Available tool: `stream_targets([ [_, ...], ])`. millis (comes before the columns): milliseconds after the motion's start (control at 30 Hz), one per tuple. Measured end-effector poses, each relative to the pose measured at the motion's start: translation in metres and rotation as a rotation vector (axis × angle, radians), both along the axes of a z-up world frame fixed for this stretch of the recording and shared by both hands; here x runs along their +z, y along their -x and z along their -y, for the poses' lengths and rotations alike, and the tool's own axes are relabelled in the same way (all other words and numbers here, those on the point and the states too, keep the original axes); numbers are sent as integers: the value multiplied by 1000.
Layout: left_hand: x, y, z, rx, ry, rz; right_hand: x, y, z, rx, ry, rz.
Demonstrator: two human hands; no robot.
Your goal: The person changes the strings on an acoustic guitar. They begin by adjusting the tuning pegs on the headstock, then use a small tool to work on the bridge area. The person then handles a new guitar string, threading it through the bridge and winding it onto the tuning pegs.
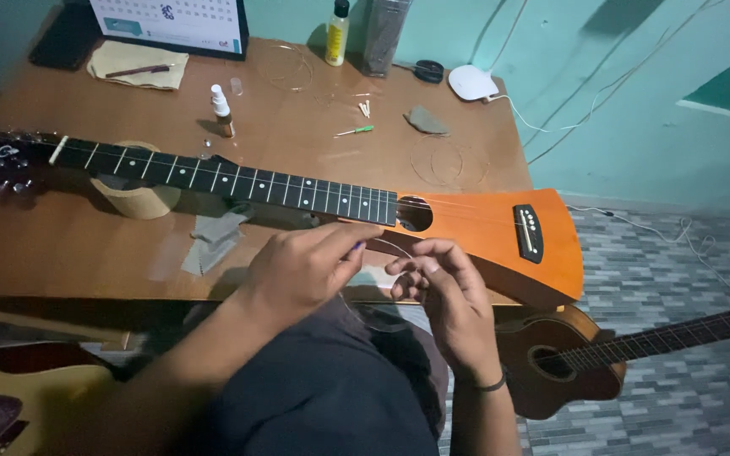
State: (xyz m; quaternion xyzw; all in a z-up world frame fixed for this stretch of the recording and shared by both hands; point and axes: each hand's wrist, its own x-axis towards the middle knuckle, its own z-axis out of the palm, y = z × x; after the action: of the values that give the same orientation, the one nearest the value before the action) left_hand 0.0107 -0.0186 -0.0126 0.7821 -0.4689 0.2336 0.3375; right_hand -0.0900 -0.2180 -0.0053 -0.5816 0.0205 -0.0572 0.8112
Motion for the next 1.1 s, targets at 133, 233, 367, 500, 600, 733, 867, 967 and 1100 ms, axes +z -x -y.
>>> stream_targets([
  [133,1,0,0,19,-82,10,1,-2,-5,-35,184,-49],
  [233,11,4,2,-26,-63,-136,12,-11,1,-98,561,-7],
  [367,10,5,1,-49,162,-385,46,-46,30,-280,864,102],
  [500,7,3,-4,-26,212,-484,50,-131,114,-445,807,0],
  [600,12,2,-8,-20,188,-566,-6,-206,183,-346,809,-174],
  [733,-7,1,-13,15,178,-563,-31,-228,176,-243,892,-331],
  [867,-17,-3,-15,32,180,-573,-44,-236,182,-241,916,-354],
  [967,-7,-11,-11,38,71,-637,-24,-235,182,-271,946,-389],
  [1100,17,-36,-13,68,50,-573,17,-217,179,-298,1249,-167],
])
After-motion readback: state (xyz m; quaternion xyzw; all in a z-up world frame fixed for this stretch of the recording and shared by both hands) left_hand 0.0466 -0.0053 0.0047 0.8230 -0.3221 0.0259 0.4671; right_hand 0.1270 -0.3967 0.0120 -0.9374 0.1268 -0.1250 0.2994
